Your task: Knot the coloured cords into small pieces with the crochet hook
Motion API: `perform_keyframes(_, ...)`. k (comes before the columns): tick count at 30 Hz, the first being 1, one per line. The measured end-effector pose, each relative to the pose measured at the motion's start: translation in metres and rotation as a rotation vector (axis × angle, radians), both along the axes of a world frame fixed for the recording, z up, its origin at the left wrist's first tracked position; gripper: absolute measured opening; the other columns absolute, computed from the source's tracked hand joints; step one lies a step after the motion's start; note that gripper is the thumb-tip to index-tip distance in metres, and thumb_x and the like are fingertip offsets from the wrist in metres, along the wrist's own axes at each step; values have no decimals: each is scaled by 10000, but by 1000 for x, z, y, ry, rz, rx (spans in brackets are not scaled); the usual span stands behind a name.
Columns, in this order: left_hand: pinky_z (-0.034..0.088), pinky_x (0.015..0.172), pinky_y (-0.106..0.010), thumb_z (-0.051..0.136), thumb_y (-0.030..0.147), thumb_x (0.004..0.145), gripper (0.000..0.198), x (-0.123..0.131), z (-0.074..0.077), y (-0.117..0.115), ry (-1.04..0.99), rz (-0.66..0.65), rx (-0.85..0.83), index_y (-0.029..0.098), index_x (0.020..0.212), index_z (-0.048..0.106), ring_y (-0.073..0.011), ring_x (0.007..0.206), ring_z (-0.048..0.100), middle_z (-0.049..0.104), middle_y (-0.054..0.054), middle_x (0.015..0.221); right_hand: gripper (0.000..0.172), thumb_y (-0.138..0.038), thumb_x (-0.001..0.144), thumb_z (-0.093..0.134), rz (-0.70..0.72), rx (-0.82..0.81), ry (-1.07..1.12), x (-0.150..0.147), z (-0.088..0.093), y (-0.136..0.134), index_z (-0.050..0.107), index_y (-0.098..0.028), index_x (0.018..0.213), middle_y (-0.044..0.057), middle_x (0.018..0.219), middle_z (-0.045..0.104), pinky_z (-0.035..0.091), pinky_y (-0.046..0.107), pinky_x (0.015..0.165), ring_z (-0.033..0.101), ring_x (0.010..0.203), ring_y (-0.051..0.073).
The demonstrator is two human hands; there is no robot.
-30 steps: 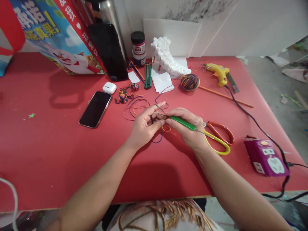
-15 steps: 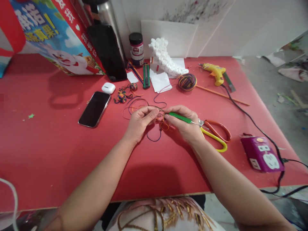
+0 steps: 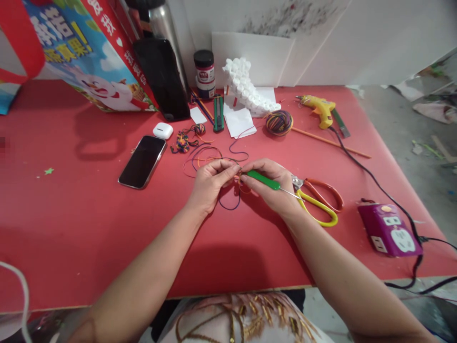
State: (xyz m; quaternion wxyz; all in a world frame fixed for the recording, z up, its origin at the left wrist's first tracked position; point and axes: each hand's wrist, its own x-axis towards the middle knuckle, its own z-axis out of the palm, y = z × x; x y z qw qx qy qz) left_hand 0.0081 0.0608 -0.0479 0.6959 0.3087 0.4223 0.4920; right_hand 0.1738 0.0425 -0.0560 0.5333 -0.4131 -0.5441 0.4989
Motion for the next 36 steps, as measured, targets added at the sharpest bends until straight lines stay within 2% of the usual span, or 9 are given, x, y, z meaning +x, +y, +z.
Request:
perform_keyframes(5,346,506,-190,927,296,635,250,-1,1,1,-12,11,-9,158,672,722,-51,508,471,621,18,583,129,-266,888,826,64,9,17,-4,1,-1,716,-227,943,-10,808,761,617,276,583,681,566,108)
perform_keyframes(9,349,517,-202,932,384,677,304,0,2,0,26,32,6,160,675,728,-59,523,471,623,10,594,130,-273,896,825,38,42,-4,-3,0,-1,712,-228,944,-6,817,754,629,278,602,696,588,113)
perform_keyframes(14,370,534,-205,1000,347,574,351,2,0,-2,57,38,1,150,714,745,-58,542,480,641,12,635,110,-269,912,798,9,114,-93,-3,0,-2,705,-228,954,18,920,773,633,289,627,703,630,119)
perform_keyframes(16,357,533,-203,995,339,581,349,1,-1,-1,31,27,-21,148,711,734,-58,543,477,629,12,630,100,-264,918,786,18,127,-99,-3,0,-2,699,-227,951,9,914,763,631,293,633,688,612,110)
perform_keyframes(19,346,534,-210,974,341,626,333,-1,-1,-1,0,-1,-23,152,731,720,-64,547,466,617,13,631,128,-300,910,804,14,55,-70,-3,-1,-1,702,-230,945,0,858,754,623,299,634,676,602,114)
perform_keyframes(22,385,561,-224,967,354,655,343,-2,-2,-1,-17,-28,-13,162,759,702,-81,576,498,634,4,660,155,-318,866,855,-59,-3,-31,-2,-3,0,729,-241,912,14,861,771,615,299,683,707,704,140)
perform_keyframes(28,355,527,-250,934,408,712,353,-2,-4,-2,-15,-72,24,172,788,683,-98,572,500,679,-24,713,176,-345,824,887,-119,-23,29,-2,-7,1,751,-248,881,15,865,775,607,300,745,713,775,153)
perform_keyframes(36,367,533,-253,927,394,720,338,-2,-4,-3,-18,-63,39,178,759,670,-102,579,502,673,-23,717,117,-207,818,854,-81,-6,105,-3,-5,0,758,-249,871,-2,843,770,583,287,725,709,756,141)
